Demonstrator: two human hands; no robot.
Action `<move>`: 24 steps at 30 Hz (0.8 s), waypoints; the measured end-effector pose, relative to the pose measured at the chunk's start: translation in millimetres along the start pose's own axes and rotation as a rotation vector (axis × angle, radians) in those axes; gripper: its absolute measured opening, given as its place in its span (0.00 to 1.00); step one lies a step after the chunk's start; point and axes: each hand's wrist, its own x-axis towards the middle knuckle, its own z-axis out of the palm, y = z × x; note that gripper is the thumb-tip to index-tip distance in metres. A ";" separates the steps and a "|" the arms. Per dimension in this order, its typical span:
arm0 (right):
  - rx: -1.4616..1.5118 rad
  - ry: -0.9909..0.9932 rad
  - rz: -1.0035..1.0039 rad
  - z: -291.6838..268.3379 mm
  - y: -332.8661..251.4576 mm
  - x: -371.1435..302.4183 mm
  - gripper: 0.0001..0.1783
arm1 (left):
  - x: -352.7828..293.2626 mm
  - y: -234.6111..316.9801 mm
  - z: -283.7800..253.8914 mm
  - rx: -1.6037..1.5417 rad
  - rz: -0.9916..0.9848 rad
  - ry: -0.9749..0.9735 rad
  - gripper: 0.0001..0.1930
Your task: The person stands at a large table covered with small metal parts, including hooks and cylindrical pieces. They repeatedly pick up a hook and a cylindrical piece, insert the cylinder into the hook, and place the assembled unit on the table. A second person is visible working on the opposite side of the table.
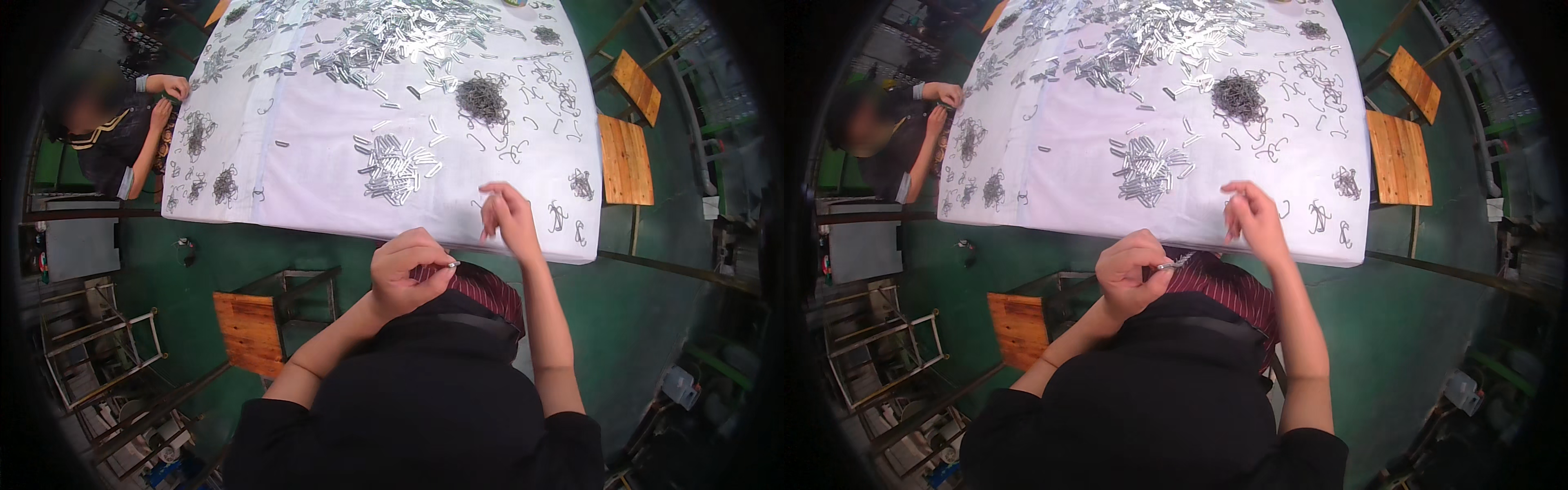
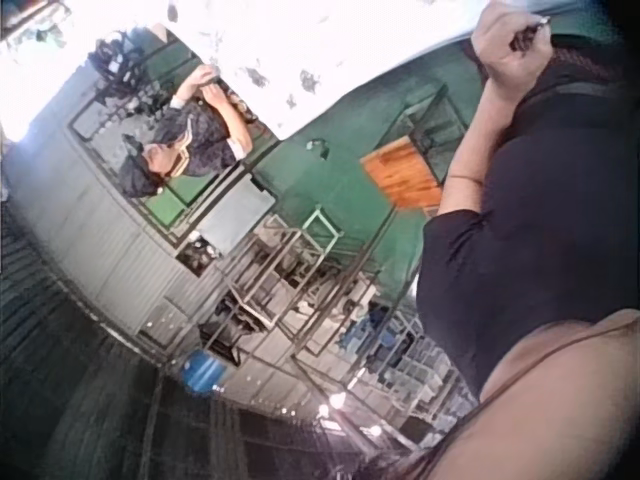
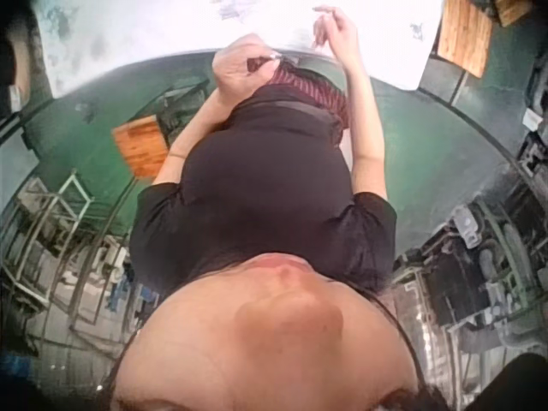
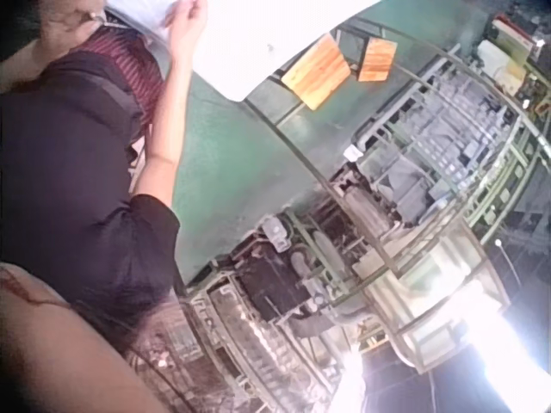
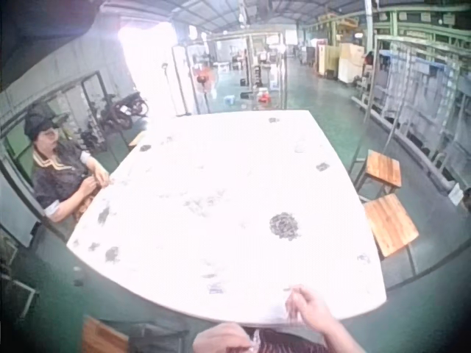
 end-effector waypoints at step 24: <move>-1.551 -0.025 -0.073 -98.3 74.5 92.7 0.07 | 0.3 7.6 0.9 -0.002 0.052 0.032 0.06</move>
